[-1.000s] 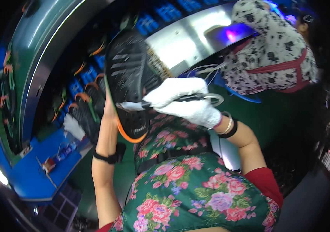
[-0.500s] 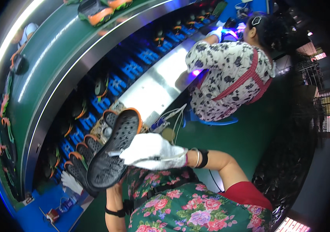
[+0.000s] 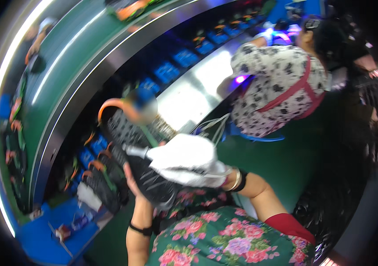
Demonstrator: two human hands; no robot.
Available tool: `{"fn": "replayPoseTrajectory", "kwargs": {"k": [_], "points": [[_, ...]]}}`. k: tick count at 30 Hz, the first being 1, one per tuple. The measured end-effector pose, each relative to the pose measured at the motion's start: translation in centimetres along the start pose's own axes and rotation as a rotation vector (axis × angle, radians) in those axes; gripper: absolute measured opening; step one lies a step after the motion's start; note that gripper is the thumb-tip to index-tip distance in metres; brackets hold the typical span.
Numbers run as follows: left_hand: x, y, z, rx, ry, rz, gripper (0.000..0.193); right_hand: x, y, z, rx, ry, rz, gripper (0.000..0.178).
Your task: Apply adhesive glue to the bottom of shoe soles using a small brush.
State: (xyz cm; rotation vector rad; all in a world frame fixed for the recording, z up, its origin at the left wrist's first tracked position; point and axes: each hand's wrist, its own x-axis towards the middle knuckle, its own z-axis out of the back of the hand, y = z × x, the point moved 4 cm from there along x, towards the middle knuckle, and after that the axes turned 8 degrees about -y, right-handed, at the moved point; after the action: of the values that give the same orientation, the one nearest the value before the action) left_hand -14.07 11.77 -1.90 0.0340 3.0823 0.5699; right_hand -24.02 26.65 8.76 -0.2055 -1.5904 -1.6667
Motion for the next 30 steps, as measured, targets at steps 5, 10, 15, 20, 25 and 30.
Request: {"fn": "replayPoseTrajectory", "kwargs": {"k": [5, 10, 15, 20, 25, 30], "points": [[-0.2, -1.6, 2.4, 0.236, -0.316, -0.156, 0.080, 1.8, -0.4, -0.6, -0.107, 0.020, 0.131, 0.027], [-0.5, 0.2, 1.0, 0.100, -0.231, -0.053, 0.085, 2.5, -1.2, -2.4, 0.021, 0.009, 0.112, 0.030], [-2.3, -1.0, 3.2, 0.224, -0.243, -0.054, 0.084, 2.6, 0.2, -3.7, -0.105, 0.096, 0.231, 0.033], [-1.9, -1.6, 2.7, 0.284, -0.232, -0.057, 0.088, 2.8, -0.8, -3.3, 0.280, -0.198, 0.085, 0.027], [-1.9, -2.4, 3.2, 0.252, -0.279, -0.086, 0.084, 1.7, -0.3, -4.2, 0.009, 0.075, 0.127, 0.037], [-0.5, -3.0, 1.8, 0.345, -0.237, -0.209, 0.082, 2.1, -1.3, -3.3, 0.057, -0.022, 0.084, 0.026]]}}
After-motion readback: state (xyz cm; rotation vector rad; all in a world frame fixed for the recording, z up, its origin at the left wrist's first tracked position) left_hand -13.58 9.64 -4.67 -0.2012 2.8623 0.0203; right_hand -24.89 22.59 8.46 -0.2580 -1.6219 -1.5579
